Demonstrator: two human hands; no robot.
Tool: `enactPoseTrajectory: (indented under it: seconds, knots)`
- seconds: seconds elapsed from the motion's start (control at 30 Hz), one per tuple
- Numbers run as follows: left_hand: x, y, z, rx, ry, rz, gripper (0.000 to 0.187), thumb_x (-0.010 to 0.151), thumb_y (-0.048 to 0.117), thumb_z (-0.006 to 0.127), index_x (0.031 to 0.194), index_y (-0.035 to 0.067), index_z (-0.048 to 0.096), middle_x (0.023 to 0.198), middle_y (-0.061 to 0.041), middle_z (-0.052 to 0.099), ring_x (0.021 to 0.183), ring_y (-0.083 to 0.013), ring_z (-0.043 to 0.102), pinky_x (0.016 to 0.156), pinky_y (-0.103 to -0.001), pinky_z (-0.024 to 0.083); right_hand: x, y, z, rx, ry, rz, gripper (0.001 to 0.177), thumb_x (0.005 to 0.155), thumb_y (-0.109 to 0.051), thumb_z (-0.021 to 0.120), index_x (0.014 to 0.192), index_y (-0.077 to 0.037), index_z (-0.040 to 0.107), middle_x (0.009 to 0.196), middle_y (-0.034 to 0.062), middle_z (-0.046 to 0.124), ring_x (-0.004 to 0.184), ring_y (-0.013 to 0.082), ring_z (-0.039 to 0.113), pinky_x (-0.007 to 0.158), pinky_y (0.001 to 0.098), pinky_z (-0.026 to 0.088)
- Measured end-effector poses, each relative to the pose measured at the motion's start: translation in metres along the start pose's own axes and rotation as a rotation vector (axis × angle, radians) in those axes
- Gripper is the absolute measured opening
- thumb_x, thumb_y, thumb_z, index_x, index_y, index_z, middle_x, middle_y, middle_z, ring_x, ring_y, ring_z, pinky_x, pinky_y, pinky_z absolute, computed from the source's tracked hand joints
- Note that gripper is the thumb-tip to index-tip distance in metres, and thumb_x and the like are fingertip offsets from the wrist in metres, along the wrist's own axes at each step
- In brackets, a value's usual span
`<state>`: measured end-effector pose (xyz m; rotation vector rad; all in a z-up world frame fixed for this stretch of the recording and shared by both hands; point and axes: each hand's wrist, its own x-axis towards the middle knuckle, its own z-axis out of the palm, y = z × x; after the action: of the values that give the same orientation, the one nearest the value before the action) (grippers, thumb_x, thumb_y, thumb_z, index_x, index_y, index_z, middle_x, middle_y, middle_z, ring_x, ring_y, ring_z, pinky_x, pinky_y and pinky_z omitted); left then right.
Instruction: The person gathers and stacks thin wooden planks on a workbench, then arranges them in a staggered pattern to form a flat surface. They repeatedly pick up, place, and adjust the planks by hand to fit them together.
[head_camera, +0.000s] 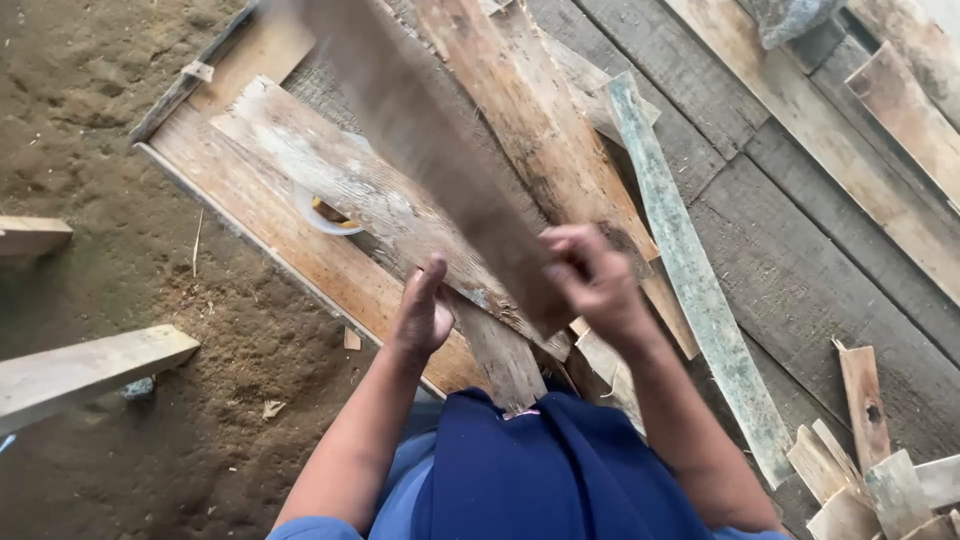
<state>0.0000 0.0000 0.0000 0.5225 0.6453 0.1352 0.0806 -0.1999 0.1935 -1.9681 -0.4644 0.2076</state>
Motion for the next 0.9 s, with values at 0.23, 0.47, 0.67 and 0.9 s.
enactPoseTrajectory:
  seconds: [0.23,0.47,0.67,0.9]
  knots:
    - [-0.017,0.012,0.026,0.110,0.158,0.004,0.035,0.089,0.013,0.080,0.120,-0.001,0.069,0.105,-0.022,0.073,0.092,-0.0365,0.074,0.079,-0.058,0.061,0.005,0.096,-0.008,-0.728,0.165,0.031,0.028,0.093,-0.033,0.077,0.117,-0.020,0.072,0.116,0.0044,0.060,0.107,0.0303,0.054,0.089,0.0468,0.048]
    - [-0.004,-0.005,0.006,0.129,0.228,-0.014,0.036,0.087,0.014,0.082,0.118,0.001,0.069,0.102,-0.021,0.074,0.090,-0.0357,0.075,0.079,-0.055,0.062,0.002,0.099,-0.018,-0.465,0.171,0.156,0.023,0.091,-0.015,0.077,0.111,-0.014,0.065,0.100,0.0062,0.057,0.097,0.0293,0.060,0.090,0.0423,0.050]
    - [-0.011,0.005,0.022,0.128,0.280,-0.018,0.045,0.087,0.016,0.083,0.124,-0.001,0.065,0.104,-0.022,0.072,0.093,-0.0382,0.073,0.082,-0.060,0.060,-0.011,0.038,-0.022,-0.380,0.290,-0.102,0.025,0.095,-0.006,0.072,0.120,-0.006,0.070,0.111,0.0148,0.071,0.104,0.0346,0.069,0.094,0.0419,0.053]
    - [-0.025,0.013,0.051,0.037,0.169,-0.101,0.035,0.088,0.012,0.080,0.120,0.002,0.069,0.103,-0.021,0.072,0.093,-0.0408,0.073,0.084,-0.061,0.059,-0.016,0.067,-0.015,-0.290,-0.128,-0.106,0.029,0.088,-0.025,0.078,0.118,-0.026,0.078,0.105,0.0073,0.069,0.101,0.0331,0.066,0.096,0.0442,0.051]
